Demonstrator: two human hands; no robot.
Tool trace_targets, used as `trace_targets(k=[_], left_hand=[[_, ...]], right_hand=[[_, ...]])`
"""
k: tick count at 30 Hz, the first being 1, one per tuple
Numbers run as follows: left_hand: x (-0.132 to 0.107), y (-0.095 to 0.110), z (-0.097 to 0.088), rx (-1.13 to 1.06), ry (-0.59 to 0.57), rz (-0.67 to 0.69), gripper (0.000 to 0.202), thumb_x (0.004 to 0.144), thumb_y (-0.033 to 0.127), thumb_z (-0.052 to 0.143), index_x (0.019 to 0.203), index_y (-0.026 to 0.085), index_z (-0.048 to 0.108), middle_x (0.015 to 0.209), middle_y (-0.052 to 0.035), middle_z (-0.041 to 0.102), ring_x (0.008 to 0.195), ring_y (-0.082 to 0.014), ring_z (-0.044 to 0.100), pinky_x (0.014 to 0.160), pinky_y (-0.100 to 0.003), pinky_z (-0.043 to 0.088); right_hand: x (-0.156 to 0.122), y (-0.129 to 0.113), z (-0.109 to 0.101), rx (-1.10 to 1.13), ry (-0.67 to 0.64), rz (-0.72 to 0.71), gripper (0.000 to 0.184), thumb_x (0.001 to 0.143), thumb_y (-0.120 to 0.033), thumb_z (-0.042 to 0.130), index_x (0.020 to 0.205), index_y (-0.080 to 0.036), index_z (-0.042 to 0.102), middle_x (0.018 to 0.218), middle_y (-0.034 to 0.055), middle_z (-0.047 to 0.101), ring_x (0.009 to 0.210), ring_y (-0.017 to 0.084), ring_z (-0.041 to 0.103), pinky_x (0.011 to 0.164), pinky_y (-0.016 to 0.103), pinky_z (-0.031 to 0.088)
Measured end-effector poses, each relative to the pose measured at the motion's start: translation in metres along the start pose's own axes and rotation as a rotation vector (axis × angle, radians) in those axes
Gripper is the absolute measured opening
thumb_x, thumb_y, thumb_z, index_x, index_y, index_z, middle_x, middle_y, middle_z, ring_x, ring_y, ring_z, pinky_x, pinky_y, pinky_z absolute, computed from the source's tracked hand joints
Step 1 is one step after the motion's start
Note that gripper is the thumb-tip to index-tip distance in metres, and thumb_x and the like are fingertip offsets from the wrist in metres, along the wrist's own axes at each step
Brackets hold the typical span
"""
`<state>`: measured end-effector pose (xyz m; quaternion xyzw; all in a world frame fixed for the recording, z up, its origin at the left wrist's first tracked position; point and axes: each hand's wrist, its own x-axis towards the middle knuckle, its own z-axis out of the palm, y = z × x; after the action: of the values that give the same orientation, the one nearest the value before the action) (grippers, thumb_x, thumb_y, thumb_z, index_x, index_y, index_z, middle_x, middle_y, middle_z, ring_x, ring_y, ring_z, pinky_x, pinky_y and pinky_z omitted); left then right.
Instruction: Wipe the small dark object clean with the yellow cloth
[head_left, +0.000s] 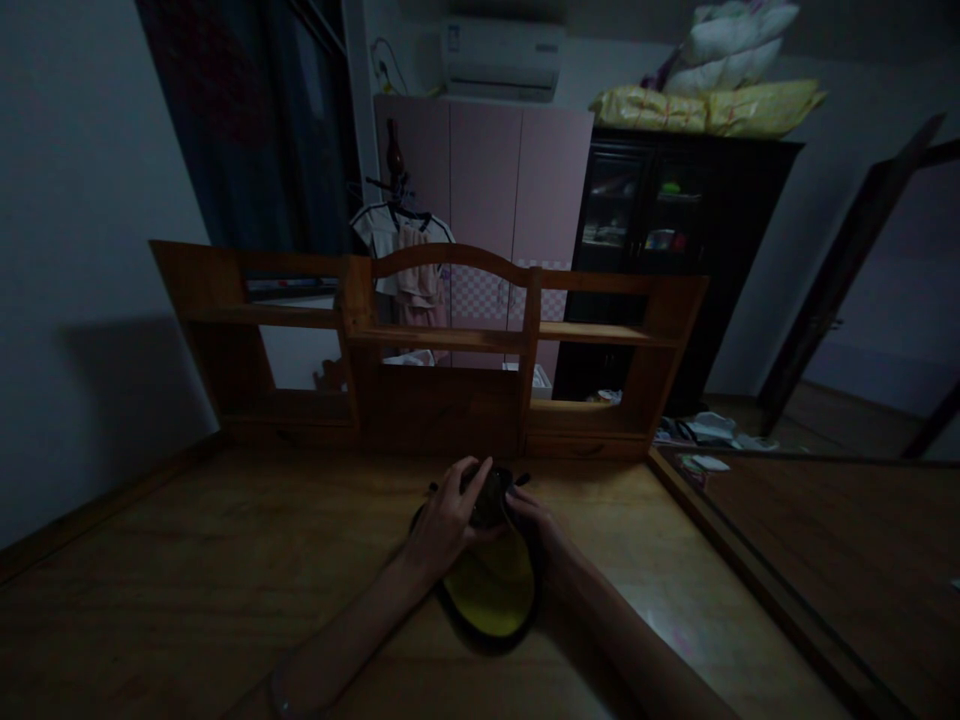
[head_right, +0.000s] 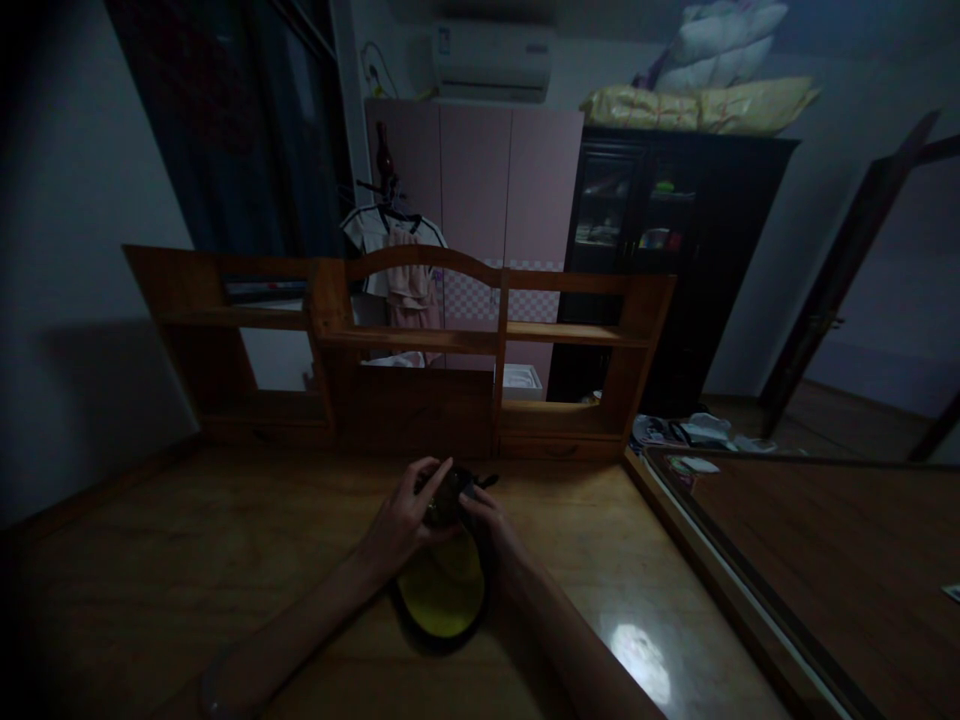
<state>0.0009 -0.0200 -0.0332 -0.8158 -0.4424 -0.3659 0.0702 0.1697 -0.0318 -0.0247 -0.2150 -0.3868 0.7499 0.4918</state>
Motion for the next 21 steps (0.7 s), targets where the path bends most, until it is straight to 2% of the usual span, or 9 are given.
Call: trace_targets(k=[7,16,21], left_hand=[[0.0,-0.001,0.004,0.019,0.004,0.016,0.087,0.076,0.046,0.07,0.147,0.033,0.021,0.137,-0.0095,0.04,0.123,-0.0294,0.047,0.101,-0.042,0.044],[0.0,-0.003,0.005,-0.067,-0.037,-0.016,0.084,0.078,0.04,0.069,0.146,0.038,0.02,0.149,-0.0047,0.029,0.133,-0.0258,0.037,0.106,-0.041,0.039],[0.001,-0.004,0.008,-0.147,-0.03,-0.04,0.082,0.079,0.037,0.07,0.145,0.04,0.021,0.146,-0.0038,0.032,0.132,-0.0242,0.038,0.108,-0.041,0.037]], right_hand=[[0.005,0.008,-0.011,0.075,0.038,0.021,0.037,0.08,-0.028,0.067,0.115,-0.02,0.062,0.103,0.0049,0.072,0.089,0.023,0.068,0.082,0.036,0.049],[0.004,0.009,-0.012,0.072,0.042,0.018,0.038,0.083,-0.032,0.063,0.119,-0.021,0.059,0.108,0.0056,0.071,0.089,0.023,0.068,0.08,0.036,0.05],[0.006,0.009,-0.012,0.063,0.054,0.007,0.036,0.082,-0.032,0.064,0.116,-0.021,0.061,0.107,0.0063,0.071,0.088,0.023,0.069,0.082,0.037,0.049]])
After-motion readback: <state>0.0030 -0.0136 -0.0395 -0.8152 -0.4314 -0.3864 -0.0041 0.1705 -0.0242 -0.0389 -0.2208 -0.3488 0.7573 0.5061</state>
